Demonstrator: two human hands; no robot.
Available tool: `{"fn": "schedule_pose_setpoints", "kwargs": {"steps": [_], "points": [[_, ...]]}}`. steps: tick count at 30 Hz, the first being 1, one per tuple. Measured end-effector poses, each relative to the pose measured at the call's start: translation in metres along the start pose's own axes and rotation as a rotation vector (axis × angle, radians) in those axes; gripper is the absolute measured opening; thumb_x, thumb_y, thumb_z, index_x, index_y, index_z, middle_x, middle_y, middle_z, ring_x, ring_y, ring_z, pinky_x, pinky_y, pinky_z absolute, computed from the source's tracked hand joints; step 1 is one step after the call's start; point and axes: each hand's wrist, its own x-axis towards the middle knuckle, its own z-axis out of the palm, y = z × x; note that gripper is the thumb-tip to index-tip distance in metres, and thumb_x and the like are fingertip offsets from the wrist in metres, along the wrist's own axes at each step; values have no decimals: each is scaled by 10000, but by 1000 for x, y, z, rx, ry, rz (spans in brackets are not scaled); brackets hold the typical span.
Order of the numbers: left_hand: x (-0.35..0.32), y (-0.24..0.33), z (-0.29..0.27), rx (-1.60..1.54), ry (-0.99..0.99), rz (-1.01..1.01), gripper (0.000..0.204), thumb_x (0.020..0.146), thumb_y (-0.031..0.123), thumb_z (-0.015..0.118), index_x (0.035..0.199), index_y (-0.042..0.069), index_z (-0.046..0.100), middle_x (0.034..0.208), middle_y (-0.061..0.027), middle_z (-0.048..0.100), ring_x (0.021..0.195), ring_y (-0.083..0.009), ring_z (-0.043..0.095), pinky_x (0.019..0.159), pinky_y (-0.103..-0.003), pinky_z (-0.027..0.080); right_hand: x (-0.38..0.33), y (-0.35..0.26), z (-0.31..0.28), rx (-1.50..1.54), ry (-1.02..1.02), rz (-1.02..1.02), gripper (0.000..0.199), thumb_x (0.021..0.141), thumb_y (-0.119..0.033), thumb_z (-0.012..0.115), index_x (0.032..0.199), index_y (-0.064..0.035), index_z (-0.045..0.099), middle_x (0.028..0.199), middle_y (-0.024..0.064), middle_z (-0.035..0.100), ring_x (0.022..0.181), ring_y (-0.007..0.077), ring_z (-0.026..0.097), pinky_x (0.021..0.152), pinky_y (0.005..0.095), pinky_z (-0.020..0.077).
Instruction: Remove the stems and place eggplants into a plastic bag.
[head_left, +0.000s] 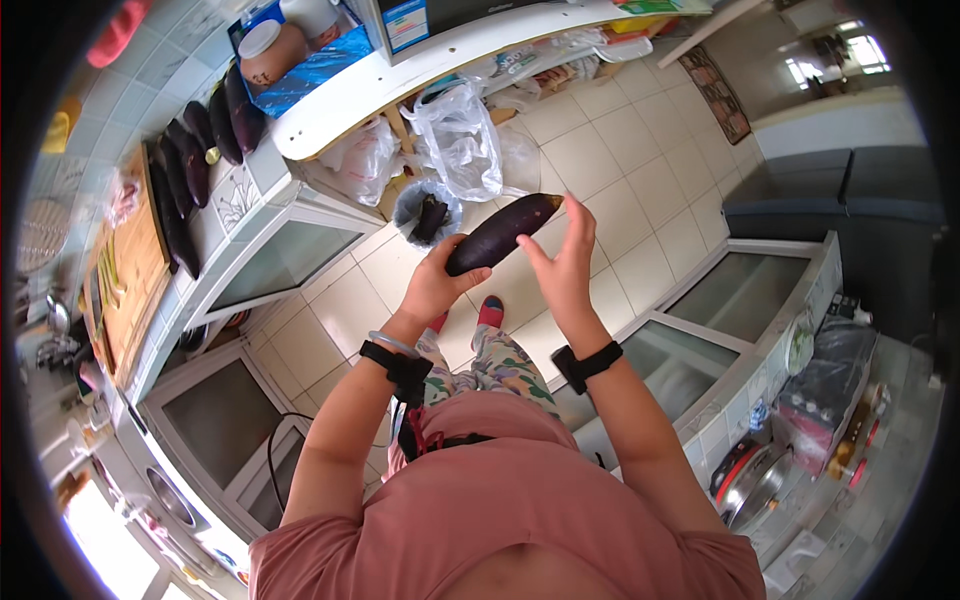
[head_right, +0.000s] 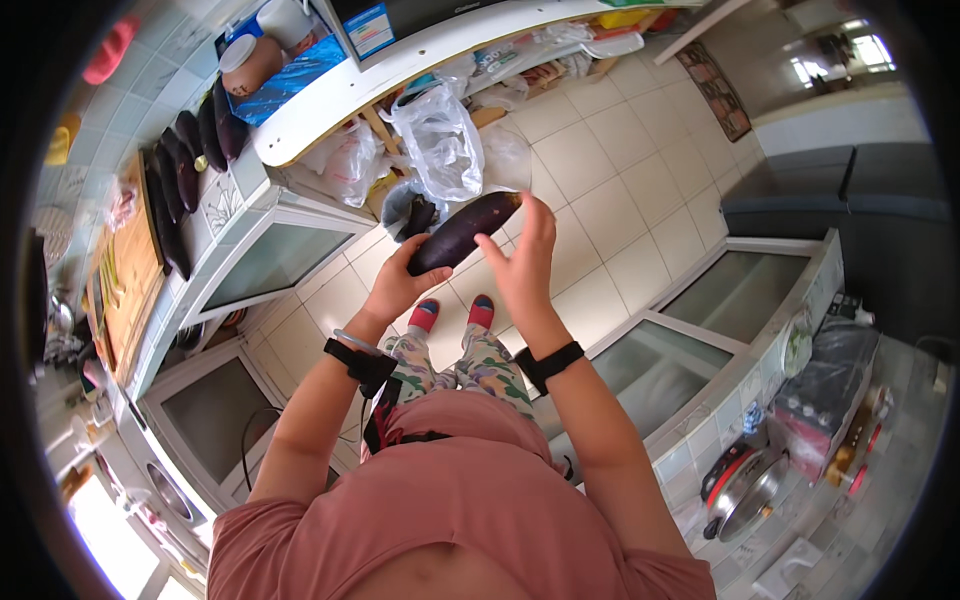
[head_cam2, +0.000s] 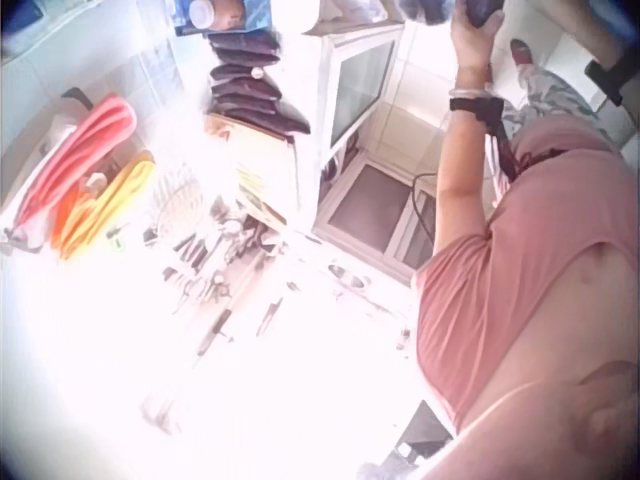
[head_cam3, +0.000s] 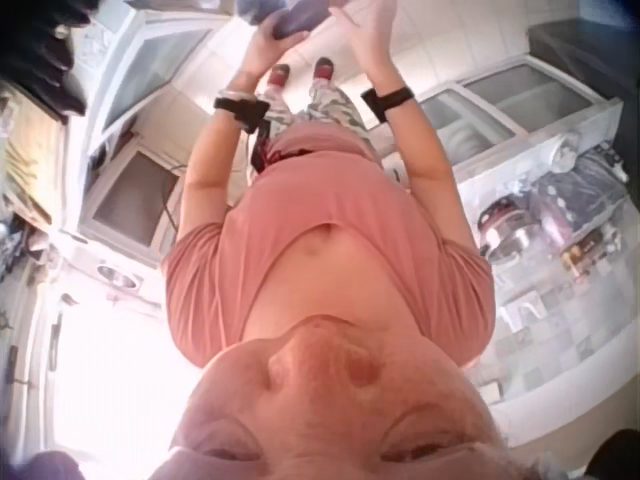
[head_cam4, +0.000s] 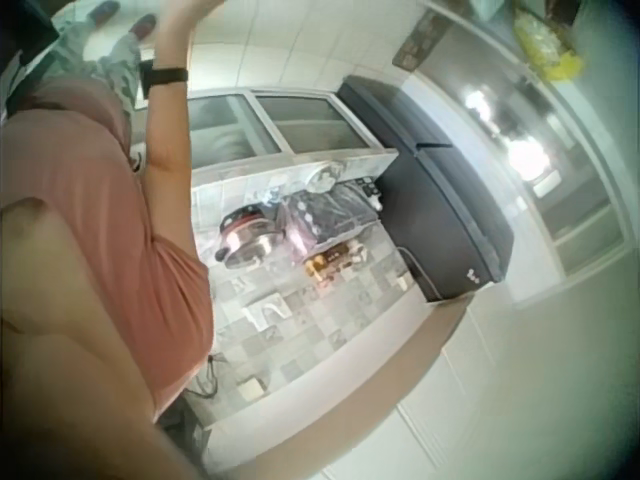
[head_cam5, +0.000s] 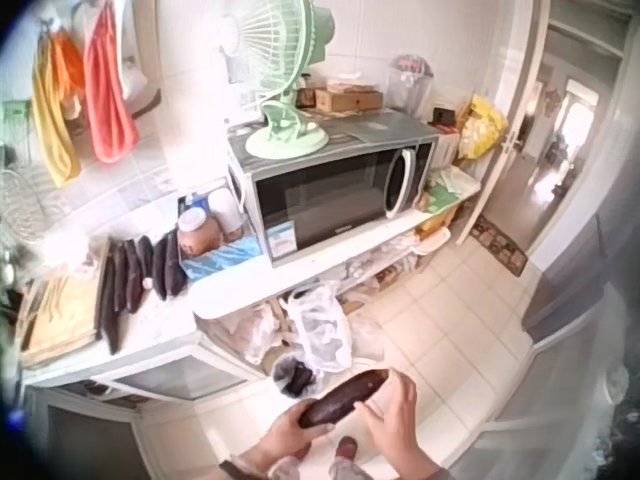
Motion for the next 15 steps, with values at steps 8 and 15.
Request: {"fn": "schedule_pose_setpoints", "kwargs": {"steps": [8, 15], "points": [[-16, 1, 20, 460, 95, 14, 577, 721, 402, 769, 1157, 59, 609, 959, -156, 672, 873, -327, 652, 777, -405, 513, 27, 19, -14, -842, -754, -578, 507, 791, -254, 717, 1232, -60, 561, 1199, 76, 591, 1190, 251, 521, 1117, 471, 267], [-27, -17, 26, 600, 100, -3, 502, 701, 374, 762, 1101, 101, 633, 903, -129, 659, 839, -323, 639, 751, -413, 518, 17, 52, 7, -833, -930, -525, 409, 762, -230, 650, 1102, -22, 560, 1092, 130, 601, 1098, 284, 562, 1097, 451, 303]]}}
